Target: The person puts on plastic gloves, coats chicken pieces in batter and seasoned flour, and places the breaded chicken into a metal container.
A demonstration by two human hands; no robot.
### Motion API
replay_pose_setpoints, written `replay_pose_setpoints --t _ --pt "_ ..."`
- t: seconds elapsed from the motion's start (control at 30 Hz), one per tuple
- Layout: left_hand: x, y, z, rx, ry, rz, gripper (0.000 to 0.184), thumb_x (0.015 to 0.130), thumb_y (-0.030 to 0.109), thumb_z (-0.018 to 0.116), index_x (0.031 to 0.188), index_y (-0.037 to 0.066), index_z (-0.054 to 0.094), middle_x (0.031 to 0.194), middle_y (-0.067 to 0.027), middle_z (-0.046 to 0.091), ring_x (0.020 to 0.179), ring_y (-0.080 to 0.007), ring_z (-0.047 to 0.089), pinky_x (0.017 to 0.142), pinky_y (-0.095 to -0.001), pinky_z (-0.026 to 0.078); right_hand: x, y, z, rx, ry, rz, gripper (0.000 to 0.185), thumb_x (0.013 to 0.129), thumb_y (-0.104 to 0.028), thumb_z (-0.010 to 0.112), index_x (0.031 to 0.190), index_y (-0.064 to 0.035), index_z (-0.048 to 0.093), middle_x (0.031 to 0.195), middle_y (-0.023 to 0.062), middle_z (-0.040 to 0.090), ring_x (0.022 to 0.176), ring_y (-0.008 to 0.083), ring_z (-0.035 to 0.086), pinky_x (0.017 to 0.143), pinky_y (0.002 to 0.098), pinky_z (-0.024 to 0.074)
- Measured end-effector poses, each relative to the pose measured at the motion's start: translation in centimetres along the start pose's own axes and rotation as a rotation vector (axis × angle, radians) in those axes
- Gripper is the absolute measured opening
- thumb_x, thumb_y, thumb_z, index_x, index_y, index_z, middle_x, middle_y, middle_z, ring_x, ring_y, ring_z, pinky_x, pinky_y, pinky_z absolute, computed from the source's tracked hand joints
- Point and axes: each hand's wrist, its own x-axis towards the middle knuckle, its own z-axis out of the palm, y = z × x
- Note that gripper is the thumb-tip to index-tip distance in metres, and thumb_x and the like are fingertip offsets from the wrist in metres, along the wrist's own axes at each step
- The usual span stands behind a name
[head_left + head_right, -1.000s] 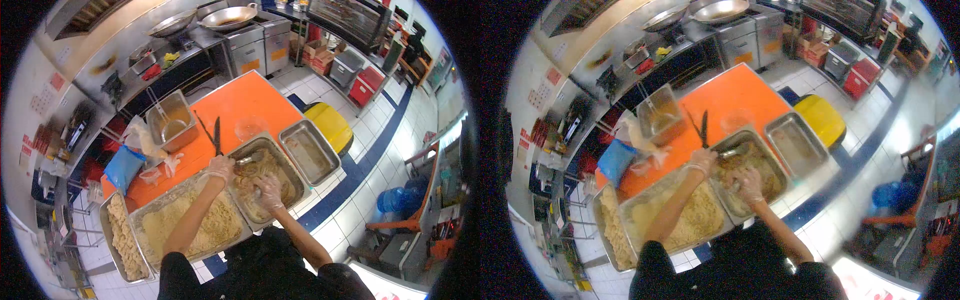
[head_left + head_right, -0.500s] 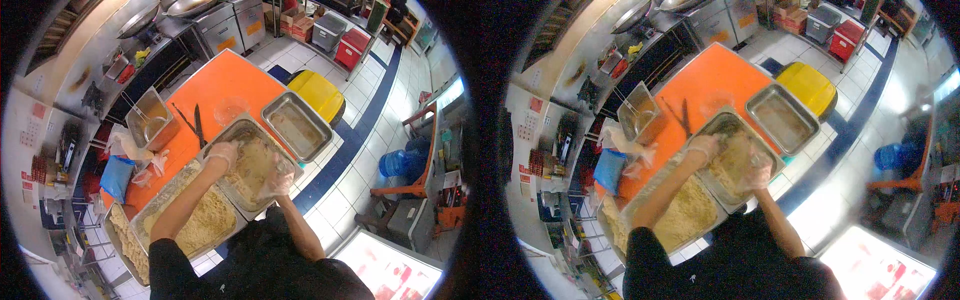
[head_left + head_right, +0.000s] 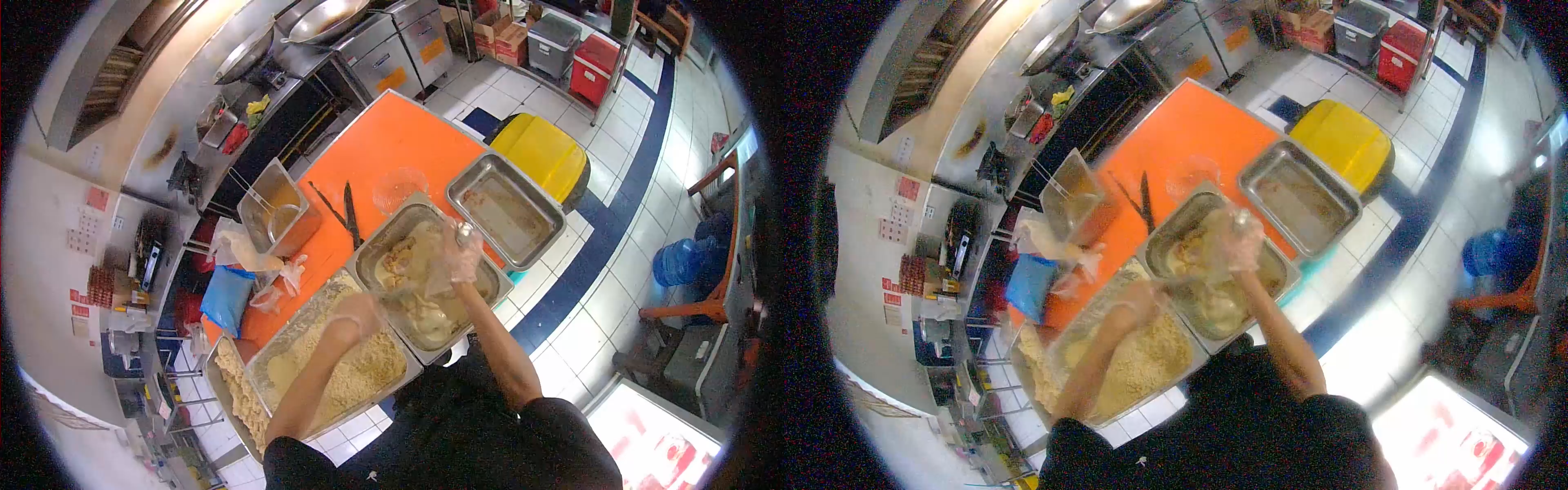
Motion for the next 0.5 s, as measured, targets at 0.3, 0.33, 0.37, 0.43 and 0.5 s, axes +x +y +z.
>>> replay_pose_setpoints --t 0.3,0.33,0.37,0.43,0.5 --pt "8.5 -2.8 8.7 -0.177 0.279 0.028 0.030 0.086 0.027 0.049 0.100 0.003 0.060 0.093 -0.0238 0.064 0.084 -0.0397 0.063 0.074 -0.0478 0.049 -3.6 0.5 -4.9 -0.038 0.146 -0.072 0.035 0.088 -0.025 0.061 0.063 -0.0028 0.053 0.057 0.0052 0.051 0.054 0.0147 0.046 0.050 0.0338 0.0359" --pt "4.2 1.5 4.9 -0.066 0.081 -0.051 0.030 0.087 0.028 0.049 0.101 0.004 0.059 0.092 -0.0243 0.063 0.084 -0.0404 0.062 0.075 -0.0484 0.049 -3.2 1.4 -4.2 -0.050 0.195 -0.119 0.035 0.088 -0.026 0.061 0.064 -0.0026 0.053 0.058 0.0059 0.051 0.054 0.0152 0.046 0.051 0.0345 0.0362" --pt "2.9 2.6 5.4 -0.097 0.078 -0.041 0.029 0.087 0.027 0.049 0.102 0.004 0.059 0.091 -0.0246 0.063 0.084 -0.0407 0.062 0.075 -0.0487 0.049 -2.3 1.7 -3.4 -0.126 0.220 -0.182 0.035 0.088 -0.027 0.061 0.064 -0.0018 0.053 0.058 0.0067 0.052 0.054 0.0160 0.046 0.051 0.0355 0.0367" --pt "0.1 3.7 5.6 -0.138 0.062 -0.038 0.029 0.087 0.027 0.050 0.102 0.005 0.060 0.090 -0.0249 0.063 0.084 -0.0411 0.061 0.075 -0.0490 0.049 -0.9 2.5 -2.2 -0.208 0.229 -0.234 0.036 0.088 -0.028 0.061 0.065 -0.0011 0.054 0.058 0.0075 0.052 0.053 0.0167 0.046 0.052 0.0365 0.0372" --pt "-2.3 4.3 3.8 -0.178 0.085 0.071 0.029 0.088 0.027 0.048 0.102 0.005 0.060 0.089 -0.0242 0.063 0.084 -0.0413 0.061 0.075 -0.0492 0.049 0.0 3.6 -1.2 -0.036 0.238 -0.092 0.032 0.087 -0.028 0.062 0.069 -0.0017 0.057 0.062 0.0076 0.055 0.055 0.0151 0.048 0.053 0.0360 0.0385"
